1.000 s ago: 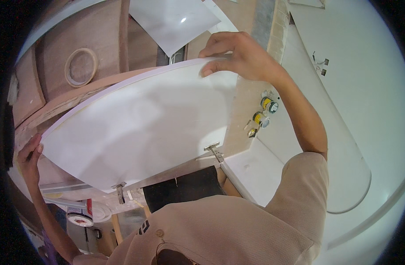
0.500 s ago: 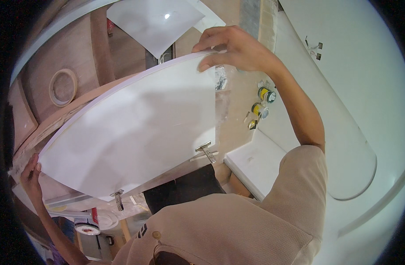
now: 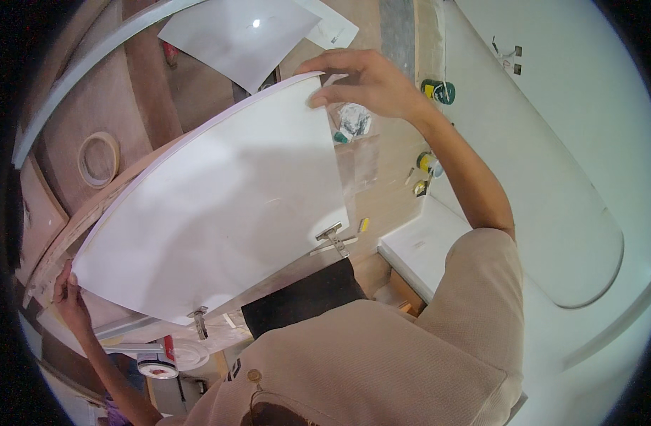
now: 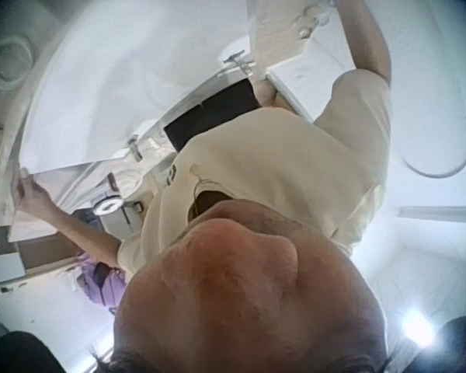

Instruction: The person measures the interior of a wooden cabinet with a tape measure, then picks up a white cabinet door and applies a curved edge banding strip to its edge. They then wipe the door surface with a cloth.

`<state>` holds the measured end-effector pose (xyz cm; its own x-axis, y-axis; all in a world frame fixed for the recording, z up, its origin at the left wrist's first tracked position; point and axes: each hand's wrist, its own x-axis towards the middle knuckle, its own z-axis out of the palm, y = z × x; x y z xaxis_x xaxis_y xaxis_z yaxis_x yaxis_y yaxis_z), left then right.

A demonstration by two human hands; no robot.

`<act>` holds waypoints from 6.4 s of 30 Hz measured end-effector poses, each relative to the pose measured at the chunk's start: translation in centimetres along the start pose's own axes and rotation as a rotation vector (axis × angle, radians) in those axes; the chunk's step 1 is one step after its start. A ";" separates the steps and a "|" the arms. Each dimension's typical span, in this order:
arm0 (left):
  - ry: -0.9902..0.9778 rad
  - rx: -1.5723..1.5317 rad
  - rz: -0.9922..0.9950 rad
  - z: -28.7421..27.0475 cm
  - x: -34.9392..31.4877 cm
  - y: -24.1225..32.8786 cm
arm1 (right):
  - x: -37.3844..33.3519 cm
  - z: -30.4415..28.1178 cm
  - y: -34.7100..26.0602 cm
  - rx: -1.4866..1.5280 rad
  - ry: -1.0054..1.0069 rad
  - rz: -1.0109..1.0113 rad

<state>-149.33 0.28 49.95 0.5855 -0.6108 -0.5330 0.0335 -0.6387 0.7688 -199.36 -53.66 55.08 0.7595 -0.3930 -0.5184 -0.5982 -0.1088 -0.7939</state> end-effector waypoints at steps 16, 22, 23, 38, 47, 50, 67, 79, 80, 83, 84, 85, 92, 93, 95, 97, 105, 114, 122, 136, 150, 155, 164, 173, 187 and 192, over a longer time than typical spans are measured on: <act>-0.483 0.652 0.761 31.1 0.9 24.3 | -0.6 8.8 4.7 1.016 0.319 -0.167; -0.577 0.539 0.710 40.3 3.9 28.4 | -0.8 9.5 4.3 0.888 0.328 -0.155; -0.570 0.558 0.718 41.0 3.9 28.7 | -0.8 9.6 4.4 0.907 0.342 -0.199; -0.429 0.482 0.918 44.0 4.2 27.5 | 0.1 11.1 5.9 0.878 0.653 -0.467; -0.322 0.639 0.907 39.3 3.2 26.2 | -0.6 10.6 5.4 0.920 0.579 -0.348; -0.163 0.852 0.902 32.8 1.5 24.4 | -1.0 10.3 5.0 0.789 0.584 -0.262; 0.436 -0.212 0.308 15.0 -3.3 6.3 | 0.2 8.4 -3.6 -0.686 0.325 -0.334; 0.219 -0.663 0.214 13.7 -2.7 4.7 | 2.1 16.7 -9.5 -0.734 0.274 -0.331; 0.220 -0.653 0.231 13.7 -2.7 4.7 | 2.3 17.1 -9.8 -0.725 0.284 -0.409; 0.201 -0.624 0.256 13.8 -2.3 4.8 | 2.8 18.3 -10.4 -0.768 0.291 -0.518; 0.195 -0.608 0.246 13.8 -2.2 4.9 | 3.0 18.7 -10.6 -0.772 0.276 -0.553; 0.188 -0.591 0.234 13.9 -2.2 5.1 | 3.4 19.3 -10.7 -0.769 0.274 -0.580; 0.285 -0.547 0.217 14.6 -2.2 6.3 | 5.9 24.3 -12.5 -0.693 0.229 -0.691; 0.287 -0.558 0.230 14.6 -2.2 6.4 | 6.4 24.9 -12.8 -0.707 0.236 -0.729; 0.292 -0.567 0.248 14.6 -2.3 6.3 | 7.2 25.9 -13.4 -0.685 0.221 -0.776; 0.300 -0.563 0.258 14.5 -2.5 6.1 | 7.8 27.0 -13.8 -0.670 0.224 -0.816; 0.312 -0.566 0.246 14.1 -2.7 4.9 | 9.4 32.8 -16.1 -0.654 0.205 -0.838; 0.354 -0.592 0.232 14.1 -2.3 4.3 | 3.2 20.6 -11.5 -1.002 0.235 -0.572; 0.143 -0.855 0.032 12.2 -2.1 4.2 | -0.4 7.4 -6.3 -0.785 0.178 -0.263; 0.315 -0.877 -0.018 13.0 -2.3 3.3 | 0.1 2.7 -0.1 -0.106 0.101 0.042; 0.366 0.797 0.602 16.1 -4.6 12.1 | 0.5 9.2 -7.9 -0.700 0.096 -0.323; 0.300 0.683 0.455 13.8 -3.9 11.5 | 0.9 5.5 -5.8 -0.776 0.117 -0.465; 0.277 -0.073 -0.187 17.5 -16.2 -2.6 | -10.6 10.4 7.2 0.236 0.249 0.310; 0.323 -0.195 -0.021 17.0 -21.0 3.6 | -14.0 11.9 3.0 0.406 0.398 -0.048; -0.036 -0.125 -0.300 8.6 -32.3 8.1 | -22.8 13.1 -1.7 0.065 0.140 0.386; -0.168 0.362 -0.165 3.4 -28.3 6.4 | -20.2 15.4 2.8 -0.040 0.015 0.349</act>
<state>-168.39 11.87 68.72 0.4551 -0.5350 -0.7118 -0.1881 -0.8391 0.5105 -212.49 -31.92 58.42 0.5035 -0.4263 -0.7515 -0.8311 -0.0013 -0.5561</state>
